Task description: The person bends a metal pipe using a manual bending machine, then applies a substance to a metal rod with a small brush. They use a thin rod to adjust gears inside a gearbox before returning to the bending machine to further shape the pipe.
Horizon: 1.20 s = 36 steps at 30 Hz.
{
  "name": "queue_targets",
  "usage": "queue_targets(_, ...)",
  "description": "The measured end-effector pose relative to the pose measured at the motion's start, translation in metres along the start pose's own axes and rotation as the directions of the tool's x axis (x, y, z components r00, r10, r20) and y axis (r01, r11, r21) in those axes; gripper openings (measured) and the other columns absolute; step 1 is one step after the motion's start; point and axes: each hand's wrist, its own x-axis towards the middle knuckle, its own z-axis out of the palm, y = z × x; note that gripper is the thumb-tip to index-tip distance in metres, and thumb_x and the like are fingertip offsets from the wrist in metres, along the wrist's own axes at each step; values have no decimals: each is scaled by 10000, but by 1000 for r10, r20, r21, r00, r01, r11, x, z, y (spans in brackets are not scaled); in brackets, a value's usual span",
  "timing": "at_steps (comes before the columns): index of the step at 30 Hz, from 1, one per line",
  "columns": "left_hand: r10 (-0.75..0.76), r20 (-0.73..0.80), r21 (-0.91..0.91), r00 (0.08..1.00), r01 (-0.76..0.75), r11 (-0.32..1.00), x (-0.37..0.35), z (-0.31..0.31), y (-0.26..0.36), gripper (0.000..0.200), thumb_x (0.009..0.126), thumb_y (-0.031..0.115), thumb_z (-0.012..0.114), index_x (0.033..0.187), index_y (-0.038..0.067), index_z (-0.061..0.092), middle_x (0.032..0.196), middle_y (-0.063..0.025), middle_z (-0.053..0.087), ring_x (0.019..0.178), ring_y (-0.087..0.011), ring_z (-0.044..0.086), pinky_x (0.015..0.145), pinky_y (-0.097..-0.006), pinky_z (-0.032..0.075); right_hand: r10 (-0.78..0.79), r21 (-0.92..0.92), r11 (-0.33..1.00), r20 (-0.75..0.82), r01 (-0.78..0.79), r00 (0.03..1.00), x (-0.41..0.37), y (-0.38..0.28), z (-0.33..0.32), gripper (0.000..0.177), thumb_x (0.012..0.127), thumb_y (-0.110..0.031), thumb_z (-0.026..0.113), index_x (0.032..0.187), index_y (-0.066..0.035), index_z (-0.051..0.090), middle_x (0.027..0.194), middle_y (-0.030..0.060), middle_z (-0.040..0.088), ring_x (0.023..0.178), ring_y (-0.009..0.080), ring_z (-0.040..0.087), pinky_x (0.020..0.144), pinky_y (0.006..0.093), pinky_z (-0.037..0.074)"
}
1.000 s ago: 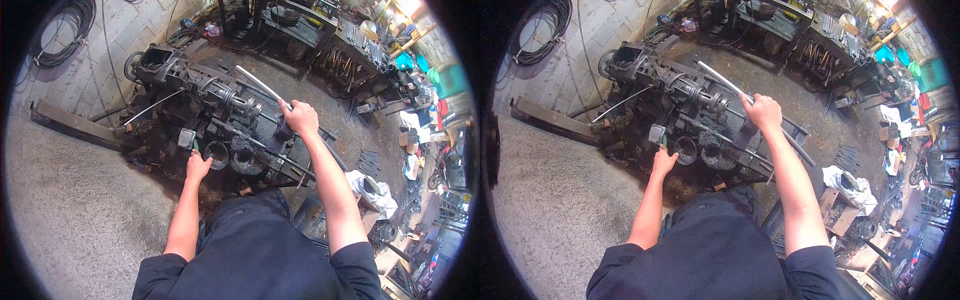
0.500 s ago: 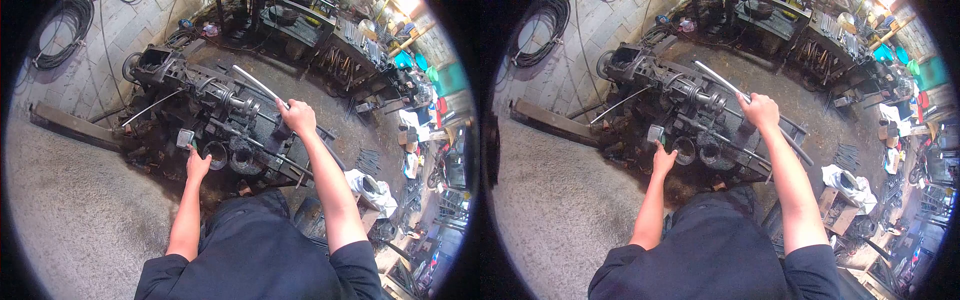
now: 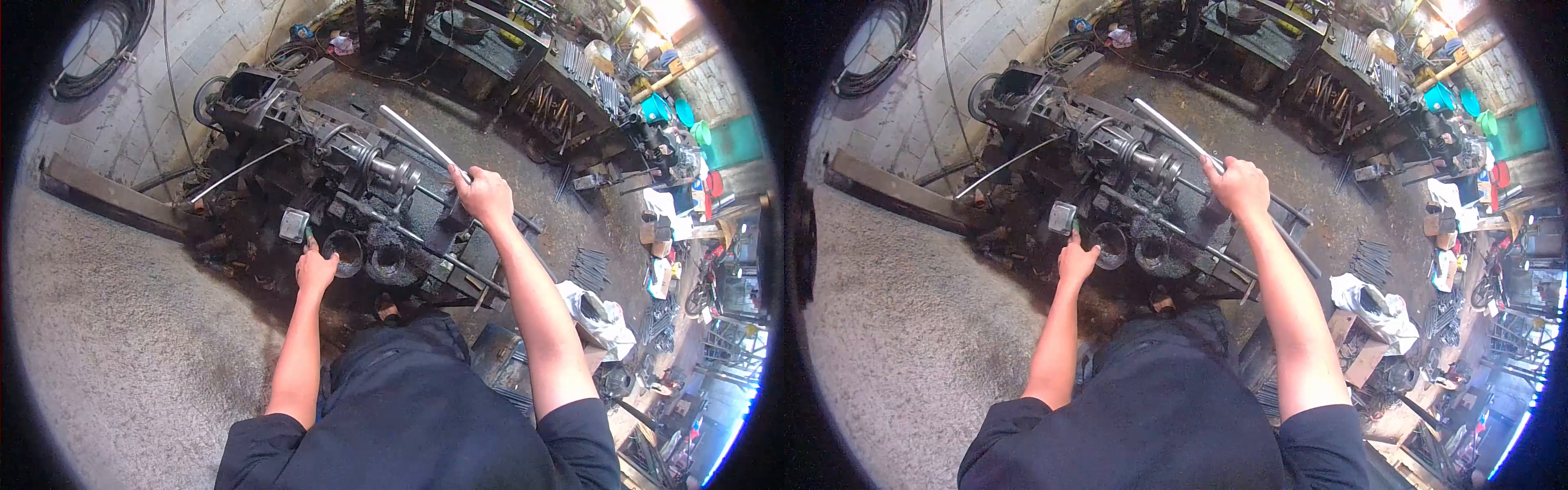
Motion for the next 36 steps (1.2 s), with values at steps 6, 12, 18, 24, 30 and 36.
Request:
queue_targets(6,-75,19,36,997,75,997,-7,1,6,791,817,314,674,1440,-45,343,1337,-306,512,1100,-408,616,941,-462,502,-3,-29,1000,64,5,998,4,-4,-4,685,911,-640,445,823,-9,696,837,258,678,862,405,673,788,491,530)
queue_targets(12,-173,-43,8,984,174,985,-19,29,-15,744,825,263,651,1459,14,351,1376,-287,487,1088,-404,622,916,-462,514,15,-27,1000,81,-13,997,4,-6,-6,653,910,-621,461,815,-17,692,824,260,673,840,416,668,769,503,524)
queue_targets(18,-224,24,-52,974,225,973,-20,92,-83,829,812,151,588,1547,164,207,1538,-203,307,1169,-385,579,960,-471,487,-23,-24,999,43,24,999,2,-2,-4,633,927,-600,453,810,-17,669,847,241,675,872,408,661,783,497,519)
queue_targets(24,-203,236,-216,950,255,943,33,78,-119,521,777,311,665,1239,72,638,1190,-240,629,1136,-368,598,971,-440,477,-124,-11,992,59,125,990,0,1,-1,451,908,-485,560,974,-53,670,946,195,674,930,368,640,839,463,495)
queue_targets(30,-130,-29,-603,991,86,793,19,-14,-66,417,862,165,675,1232,-19,617,1028,-165,716,951,-208,688,815,-329,528,-545,-39,829,-284,558,789,-20,-44,34,599,756,-279,725,1324,-189,556,1409,135,452,1310,339,399,1072,480,302)
queue_targets(36,-237,-206,-872,950,-68,485,26,-96,-29,494,883,118,656,1334,-26,517,1082,-181,704,981,-230,686,850,-331,525,-455,687,673,94,273,886,-34,-168,89,575,780,-299,727,1302,-124,565,1443,162,428,1345,376,373,1102,512,307)
